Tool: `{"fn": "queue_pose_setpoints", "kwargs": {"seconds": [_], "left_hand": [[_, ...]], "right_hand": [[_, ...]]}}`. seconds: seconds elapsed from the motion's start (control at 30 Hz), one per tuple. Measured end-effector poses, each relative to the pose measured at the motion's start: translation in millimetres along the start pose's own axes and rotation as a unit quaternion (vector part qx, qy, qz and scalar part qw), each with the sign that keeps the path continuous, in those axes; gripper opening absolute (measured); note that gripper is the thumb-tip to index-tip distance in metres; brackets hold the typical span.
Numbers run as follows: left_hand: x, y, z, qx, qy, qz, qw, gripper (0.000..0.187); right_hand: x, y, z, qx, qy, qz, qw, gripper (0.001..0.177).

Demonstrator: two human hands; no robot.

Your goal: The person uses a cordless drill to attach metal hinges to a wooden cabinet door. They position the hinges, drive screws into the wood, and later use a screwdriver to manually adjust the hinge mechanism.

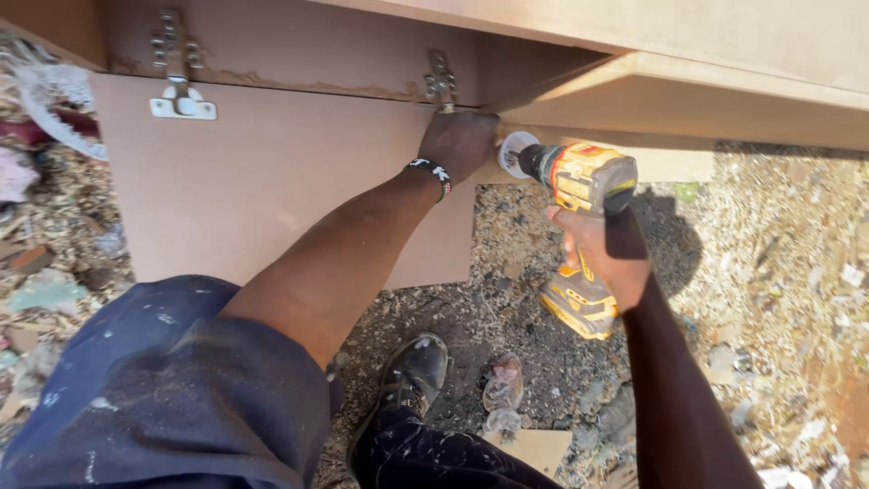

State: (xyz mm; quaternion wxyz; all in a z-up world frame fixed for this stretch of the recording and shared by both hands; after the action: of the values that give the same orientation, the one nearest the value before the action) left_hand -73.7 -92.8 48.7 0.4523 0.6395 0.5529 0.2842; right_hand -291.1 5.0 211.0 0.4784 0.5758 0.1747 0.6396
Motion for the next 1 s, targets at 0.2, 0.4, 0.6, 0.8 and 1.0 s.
{"fn": "queue_pose_setpoints", "kwargs": {"seconds": [0.2,0.4,0.6,0.8,1.0], "left_hand": [[72,64,82,-0.090,0.020,0.207,0.974,0.028],[216,132,328,-0.104,0.233,0.208,0.944,0.040],[295,308,335,0.083,0.436,0.159,0.882,0.052],[299,216,393,0.225,0.663,0.019,0.714,0.082],[298,193,389,0.176,0.657,-0.005,0.733,0.057]], "right_hand": [[19,-42,96,-0.024,0.042,0.038,0.998,0.047],[73,-102,241,-0.008,0.119,0.155,0.981,0.045],[121,-143,365,-0.043,0.164,0.204,0.964,0.036],[103,-183,389,-0.117,0.146,0.176,0.966,0.025],[106,-195,396,-0.092,0.136,0.154,0.974,0.032]]}}
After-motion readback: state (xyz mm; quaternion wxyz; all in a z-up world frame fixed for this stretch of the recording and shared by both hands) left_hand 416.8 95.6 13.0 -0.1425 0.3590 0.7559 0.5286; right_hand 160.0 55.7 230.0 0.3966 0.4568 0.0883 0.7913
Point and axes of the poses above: each hand's wrist, its own x-axis away from the middle knuckle, its own y-axis out of the back of the hand, z = x × y, the point moved 8 cm from there along -x, towards the middle knuckle, and after that the axes turned 2 degrees about y, right-handed, at the moved point
